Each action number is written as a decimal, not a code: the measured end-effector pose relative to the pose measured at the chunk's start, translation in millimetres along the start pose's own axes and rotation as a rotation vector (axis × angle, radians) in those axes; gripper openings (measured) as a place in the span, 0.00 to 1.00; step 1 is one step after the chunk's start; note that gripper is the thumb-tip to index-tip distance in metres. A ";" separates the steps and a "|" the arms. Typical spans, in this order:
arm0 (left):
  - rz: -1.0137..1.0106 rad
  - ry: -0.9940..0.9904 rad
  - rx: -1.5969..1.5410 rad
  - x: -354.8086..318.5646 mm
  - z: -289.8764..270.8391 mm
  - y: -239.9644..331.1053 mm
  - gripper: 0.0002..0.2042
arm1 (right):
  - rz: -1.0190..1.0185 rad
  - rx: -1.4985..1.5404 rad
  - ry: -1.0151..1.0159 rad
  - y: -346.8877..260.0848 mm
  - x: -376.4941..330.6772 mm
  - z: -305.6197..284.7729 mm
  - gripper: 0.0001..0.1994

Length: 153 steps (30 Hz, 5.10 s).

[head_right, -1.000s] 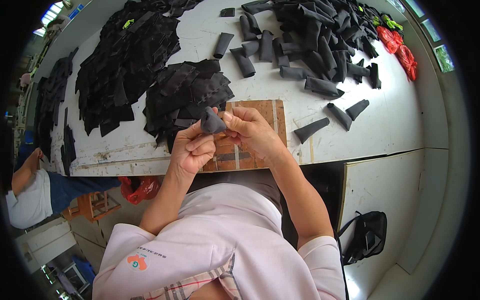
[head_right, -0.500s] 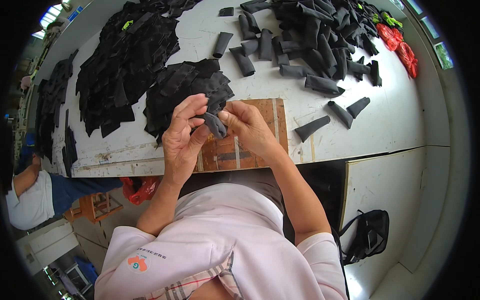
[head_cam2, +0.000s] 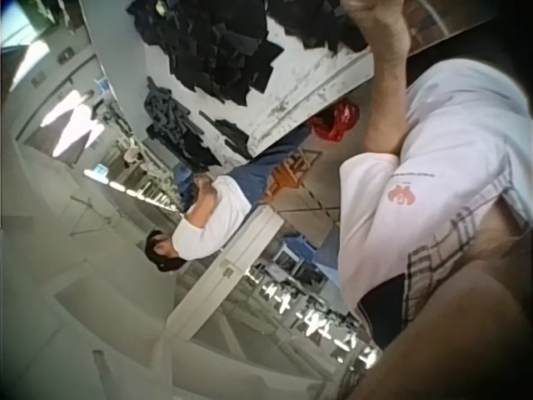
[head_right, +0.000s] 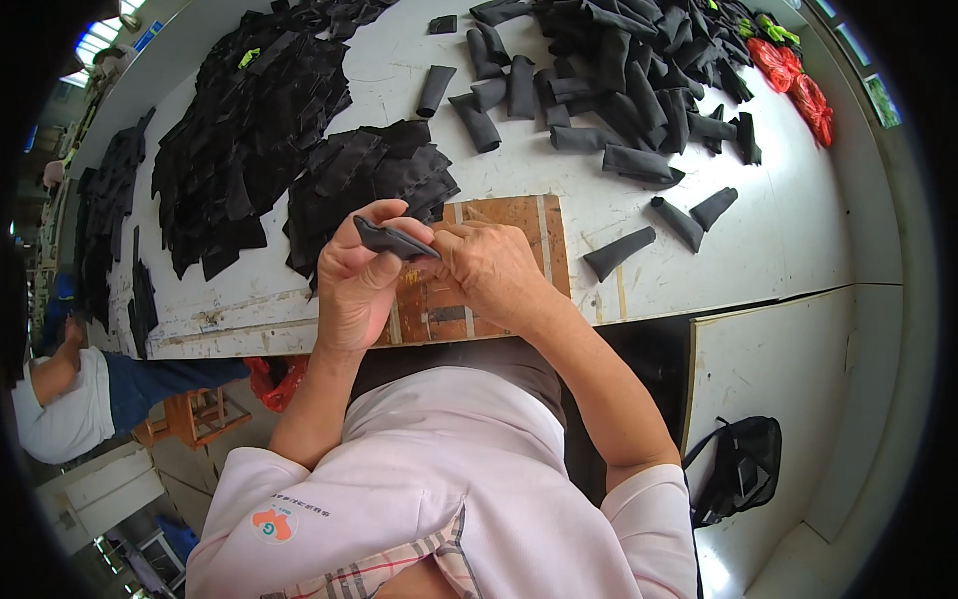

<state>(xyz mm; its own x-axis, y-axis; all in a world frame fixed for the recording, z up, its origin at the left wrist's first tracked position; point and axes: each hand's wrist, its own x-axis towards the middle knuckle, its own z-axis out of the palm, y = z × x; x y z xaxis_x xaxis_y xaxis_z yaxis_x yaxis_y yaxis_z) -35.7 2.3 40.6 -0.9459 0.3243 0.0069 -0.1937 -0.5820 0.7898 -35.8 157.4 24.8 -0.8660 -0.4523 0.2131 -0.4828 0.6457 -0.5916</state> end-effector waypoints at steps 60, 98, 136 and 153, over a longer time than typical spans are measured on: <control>0.391 0.260 1.213 -1.8 -110.9 5.1 0.07 | 0.298 0.397 0.077 -44.2 -27.7 57.2 0.07; -0.553 0.274 0.049 -46.8 -12.7 2.3 0.06 | -0.132 -0.290 0.493 -31.2 -38.5 35.4 0.13; -0.194 0.269 0.483 -48.8 -33.5 -35.7 0.08 | 0.853 1.909 0.112 -30.5 -46.7 49.9 0.02; -0.272 0.034 0.193 -49.3 4.7 3.0 0.14 | 0.413 1.436 0.388 -38.4 -39.9 41.2 0.04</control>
<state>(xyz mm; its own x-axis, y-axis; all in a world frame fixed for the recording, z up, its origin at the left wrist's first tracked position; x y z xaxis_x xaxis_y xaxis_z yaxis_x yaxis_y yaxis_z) 11.5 -11.9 45.4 -0.8753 0.4211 -0.2377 -0.3902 -0.3245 0.8616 22.6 125.3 7.0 -0.9927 -0.0677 -0.1002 0.1209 -0.5374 -0.8346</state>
